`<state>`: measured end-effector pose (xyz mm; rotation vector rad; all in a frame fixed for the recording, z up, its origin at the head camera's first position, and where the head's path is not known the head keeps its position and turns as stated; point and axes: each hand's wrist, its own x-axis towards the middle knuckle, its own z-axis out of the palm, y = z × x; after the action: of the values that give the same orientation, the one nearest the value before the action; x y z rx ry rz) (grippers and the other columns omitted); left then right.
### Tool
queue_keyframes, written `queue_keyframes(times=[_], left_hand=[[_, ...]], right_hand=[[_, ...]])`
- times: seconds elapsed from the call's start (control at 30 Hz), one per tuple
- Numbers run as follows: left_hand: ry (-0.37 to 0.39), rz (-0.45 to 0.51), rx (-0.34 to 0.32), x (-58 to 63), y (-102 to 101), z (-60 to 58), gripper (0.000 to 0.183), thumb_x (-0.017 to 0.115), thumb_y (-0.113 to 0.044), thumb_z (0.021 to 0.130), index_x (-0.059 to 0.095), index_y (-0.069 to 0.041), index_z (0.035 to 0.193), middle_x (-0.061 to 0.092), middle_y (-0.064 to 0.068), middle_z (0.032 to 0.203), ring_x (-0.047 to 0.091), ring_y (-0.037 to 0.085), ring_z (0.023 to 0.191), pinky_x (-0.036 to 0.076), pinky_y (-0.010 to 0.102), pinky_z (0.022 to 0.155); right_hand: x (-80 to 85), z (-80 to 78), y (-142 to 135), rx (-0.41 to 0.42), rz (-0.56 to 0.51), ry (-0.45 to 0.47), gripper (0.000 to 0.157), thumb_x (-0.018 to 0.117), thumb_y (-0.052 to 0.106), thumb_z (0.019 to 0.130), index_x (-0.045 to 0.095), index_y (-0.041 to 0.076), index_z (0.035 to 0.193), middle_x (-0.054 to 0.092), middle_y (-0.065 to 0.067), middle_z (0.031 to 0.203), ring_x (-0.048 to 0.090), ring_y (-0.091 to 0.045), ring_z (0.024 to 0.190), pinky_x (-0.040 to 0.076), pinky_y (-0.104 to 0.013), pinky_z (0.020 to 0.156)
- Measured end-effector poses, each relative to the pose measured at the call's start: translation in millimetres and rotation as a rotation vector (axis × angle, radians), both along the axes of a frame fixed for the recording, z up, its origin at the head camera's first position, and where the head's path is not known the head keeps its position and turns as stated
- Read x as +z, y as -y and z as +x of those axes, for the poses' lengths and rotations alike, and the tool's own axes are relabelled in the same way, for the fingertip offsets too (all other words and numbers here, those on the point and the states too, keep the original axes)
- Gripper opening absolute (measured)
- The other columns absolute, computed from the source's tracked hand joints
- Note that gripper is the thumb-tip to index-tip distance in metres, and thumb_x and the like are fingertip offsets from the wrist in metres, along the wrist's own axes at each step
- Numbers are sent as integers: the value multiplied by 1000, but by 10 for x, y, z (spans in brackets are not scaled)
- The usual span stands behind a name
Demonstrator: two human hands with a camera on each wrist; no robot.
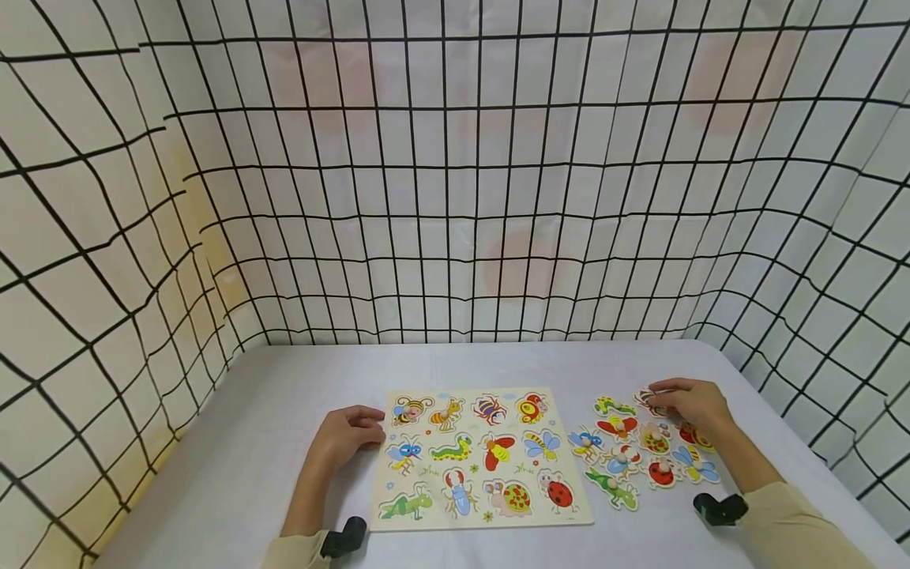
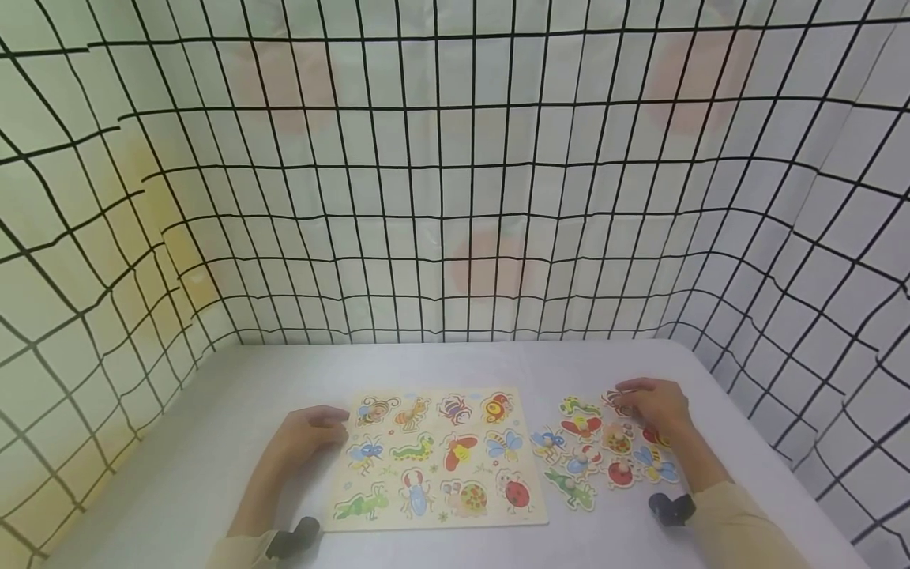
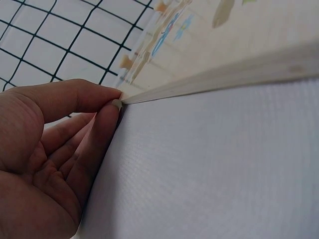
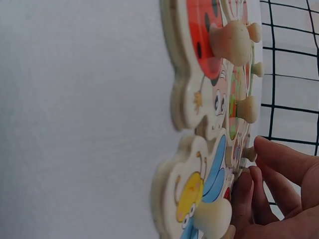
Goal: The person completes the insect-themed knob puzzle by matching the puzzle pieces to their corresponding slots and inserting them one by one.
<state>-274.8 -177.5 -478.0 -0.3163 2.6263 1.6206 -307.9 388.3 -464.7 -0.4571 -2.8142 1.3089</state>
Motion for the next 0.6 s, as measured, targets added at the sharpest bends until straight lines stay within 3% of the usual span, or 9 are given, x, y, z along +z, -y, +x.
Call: queue_keyframes(times=[0.6], left_hand=[[5,-8,6,39,-13,25,28,77,-5,84,74,-5,111,71,5,85,63,17,72,54,27,68]], right_hand=[[-20,35,-11,25,-17,27,51,72,27,90,64,-2,130,67,-8,99,52,-20,79,42,-29,57]])
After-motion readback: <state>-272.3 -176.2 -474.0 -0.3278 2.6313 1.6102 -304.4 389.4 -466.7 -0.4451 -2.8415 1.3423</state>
